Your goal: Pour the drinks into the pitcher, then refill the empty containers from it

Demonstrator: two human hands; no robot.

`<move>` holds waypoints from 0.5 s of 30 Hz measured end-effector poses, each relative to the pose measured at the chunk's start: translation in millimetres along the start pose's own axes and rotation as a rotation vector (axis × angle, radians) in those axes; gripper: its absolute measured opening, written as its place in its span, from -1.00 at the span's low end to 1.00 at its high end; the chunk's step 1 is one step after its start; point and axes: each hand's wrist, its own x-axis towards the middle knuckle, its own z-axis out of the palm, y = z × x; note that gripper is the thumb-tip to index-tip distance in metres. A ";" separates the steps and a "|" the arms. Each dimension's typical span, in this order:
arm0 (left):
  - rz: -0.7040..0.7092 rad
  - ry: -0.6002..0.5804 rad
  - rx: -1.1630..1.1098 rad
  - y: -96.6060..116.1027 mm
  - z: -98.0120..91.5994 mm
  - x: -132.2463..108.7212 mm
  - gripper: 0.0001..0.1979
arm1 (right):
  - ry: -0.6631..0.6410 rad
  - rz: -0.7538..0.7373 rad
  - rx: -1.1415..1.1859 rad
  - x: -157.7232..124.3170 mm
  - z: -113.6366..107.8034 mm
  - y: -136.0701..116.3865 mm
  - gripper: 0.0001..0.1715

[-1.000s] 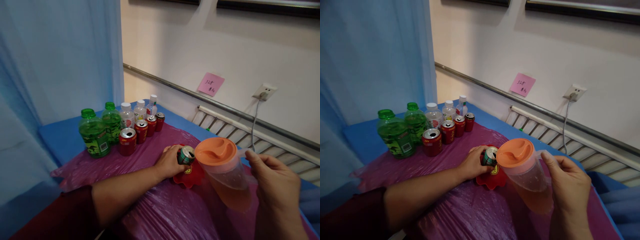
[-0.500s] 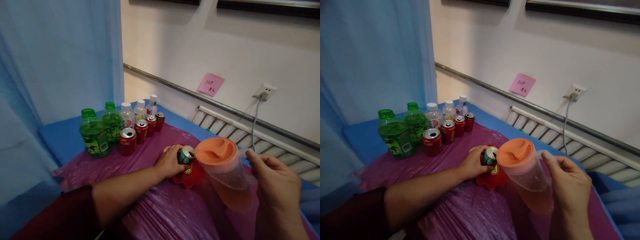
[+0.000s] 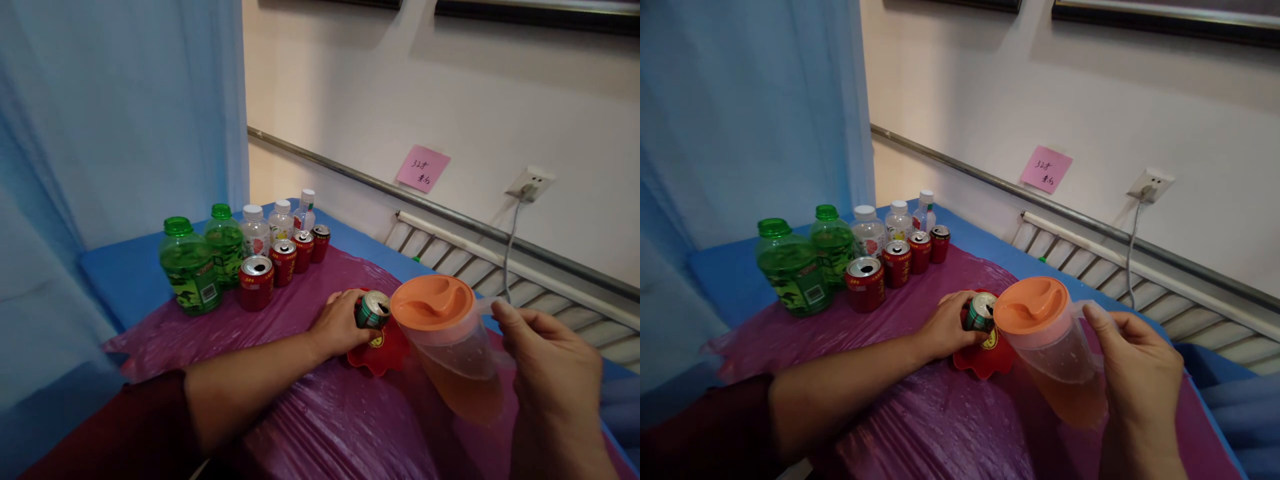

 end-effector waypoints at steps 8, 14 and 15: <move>-0.005 0.003 0.011 -1.3 1.1 0.6 -0.30 | -0.008 -0.026 -0.006 -1.1 0.7 -1.4 -0.49; 0.001 0.005 0.018 -1.5 2.1 0.0 -0.31 | -0.016 -0.007 -0.010 1.1 0.9 0.9 -0.48; 0.002 0.004 0.019 -1.4 2.0 -0.1 -0.31 | -0.016 0.002 -0.009 1.2 0.9 0.7 -0.49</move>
